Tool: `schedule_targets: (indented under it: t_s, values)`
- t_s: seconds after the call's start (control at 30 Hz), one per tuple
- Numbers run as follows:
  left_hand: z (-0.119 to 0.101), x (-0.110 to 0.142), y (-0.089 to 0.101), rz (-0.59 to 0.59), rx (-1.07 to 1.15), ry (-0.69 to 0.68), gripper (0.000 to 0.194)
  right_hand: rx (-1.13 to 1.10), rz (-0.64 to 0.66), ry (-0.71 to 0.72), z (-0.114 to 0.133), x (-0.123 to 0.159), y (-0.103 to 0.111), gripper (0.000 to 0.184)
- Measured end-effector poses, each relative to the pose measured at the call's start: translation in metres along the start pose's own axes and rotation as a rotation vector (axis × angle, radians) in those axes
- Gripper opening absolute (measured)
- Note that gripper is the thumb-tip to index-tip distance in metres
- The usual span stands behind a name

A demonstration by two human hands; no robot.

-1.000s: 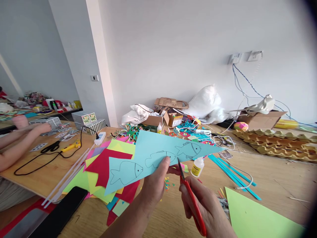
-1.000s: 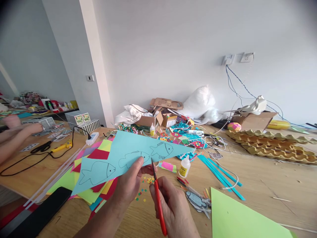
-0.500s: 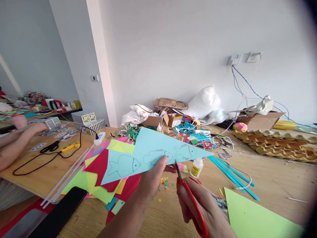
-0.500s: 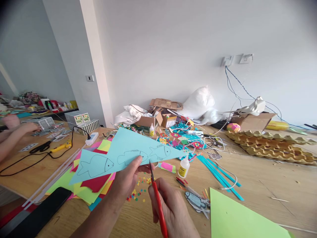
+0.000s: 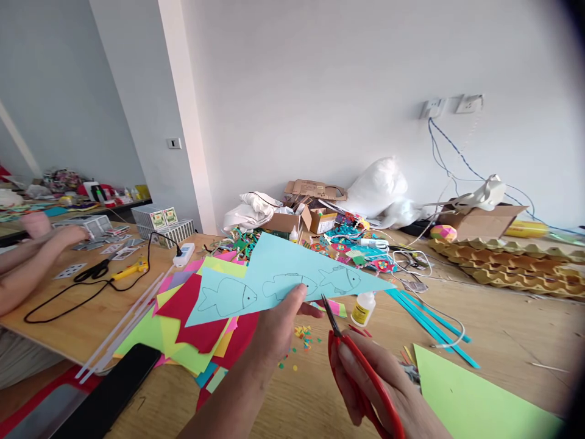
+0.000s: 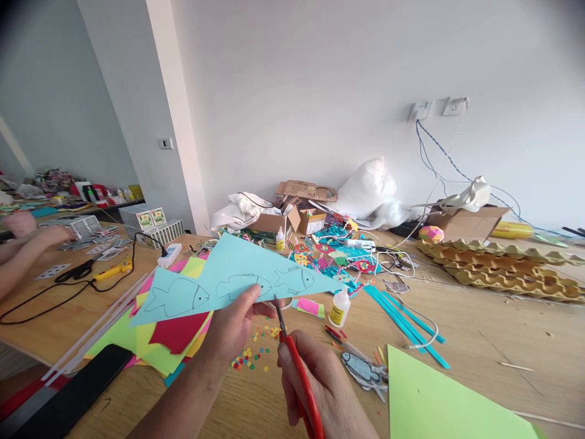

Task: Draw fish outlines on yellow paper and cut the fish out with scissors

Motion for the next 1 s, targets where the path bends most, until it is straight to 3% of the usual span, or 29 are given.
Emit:
schedule_targets:
  t_s: [0.17,0.43,0.77,1.0]
  values:
    - [-0.001,0.0,-0.002,-0.023,0.078,0.027,0.036,-0.009,-0.01,0.033,-0.002,-0.001,0.001,0.062]
    - [0.0,0.001,-0.001,0.024,0.133,0.062,0.029,-0.026,-0.003,0.001,-0.005,-0.003,0.002,0.053]
    - [0.0,0.001,-0.001,0.028,0.151,0.079,0.026,-0.027,-0.02,-0.014,-0.011,-0.006,0.003,0.054]
    - [-0.002,0.002,-0.002,0.06,0.153,0.073,0.025,0.063,-0.048,0.005,-0.009,-0.006,0.003,0.045]
Point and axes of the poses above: each hand's wrist, its own x-axis away from the middle knuckle, its own y-axis out of the back of the hand, z = x × y, the point moved 1 cm from there along -x, towards the middle knuckle, and after that the axes turned 15 degrees about z, right-handed, at the moved point
